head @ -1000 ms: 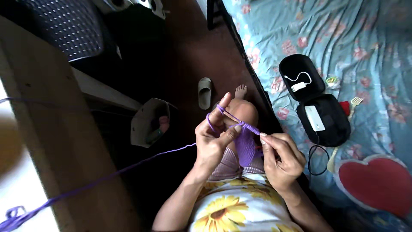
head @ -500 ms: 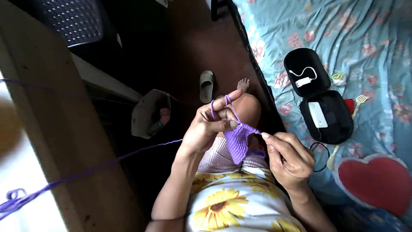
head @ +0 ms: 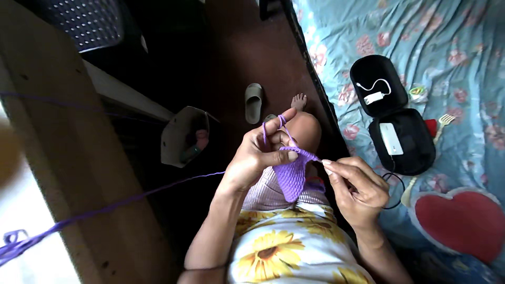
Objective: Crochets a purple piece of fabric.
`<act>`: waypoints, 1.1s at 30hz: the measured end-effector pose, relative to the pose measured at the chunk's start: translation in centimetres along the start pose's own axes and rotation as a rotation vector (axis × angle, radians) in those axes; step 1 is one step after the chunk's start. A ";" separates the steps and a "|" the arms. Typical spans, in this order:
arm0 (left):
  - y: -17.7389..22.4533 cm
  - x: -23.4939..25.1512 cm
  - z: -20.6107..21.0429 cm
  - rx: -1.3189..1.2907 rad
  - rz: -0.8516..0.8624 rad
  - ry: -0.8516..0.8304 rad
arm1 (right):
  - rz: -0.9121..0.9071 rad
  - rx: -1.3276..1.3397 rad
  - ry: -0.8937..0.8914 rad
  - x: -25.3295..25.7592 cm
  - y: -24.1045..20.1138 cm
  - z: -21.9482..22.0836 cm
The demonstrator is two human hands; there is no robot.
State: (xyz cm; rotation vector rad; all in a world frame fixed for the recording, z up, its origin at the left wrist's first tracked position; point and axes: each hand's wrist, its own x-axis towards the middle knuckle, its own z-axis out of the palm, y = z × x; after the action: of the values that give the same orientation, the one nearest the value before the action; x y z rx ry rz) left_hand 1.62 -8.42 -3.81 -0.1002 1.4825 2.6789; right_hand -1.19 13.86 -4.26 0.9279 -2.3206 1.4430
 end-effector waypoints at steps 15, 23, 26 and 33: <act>-3.0 -0.1 3.2 0.463 0.482 0.249 | 0.141 0.013 0.024 0.6 -1.3 1.3; -3.6 0.0 3.7 0.236 0.574 0.299 | 0.487 0.565 0.046 1.2 -1.0 1.0; -2.9 0.1 3.2 0.167 0.479 0.302 | 0.278 0.296 0.108 0.3 -0.7 1.6; -1.8 -0.1 2.7 0.247 0.349 0.245 | 0.162 0.201 0.003 0.8 0.2 0.8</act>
State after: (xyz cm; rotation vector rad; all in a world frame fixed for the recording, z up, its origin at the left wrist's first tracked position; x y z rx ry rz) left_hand 1.83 -5.16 -3.93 -0.1739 2.0690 2.7914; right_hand -1.82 12.93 -4.37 0.8010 -2.3267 1.7682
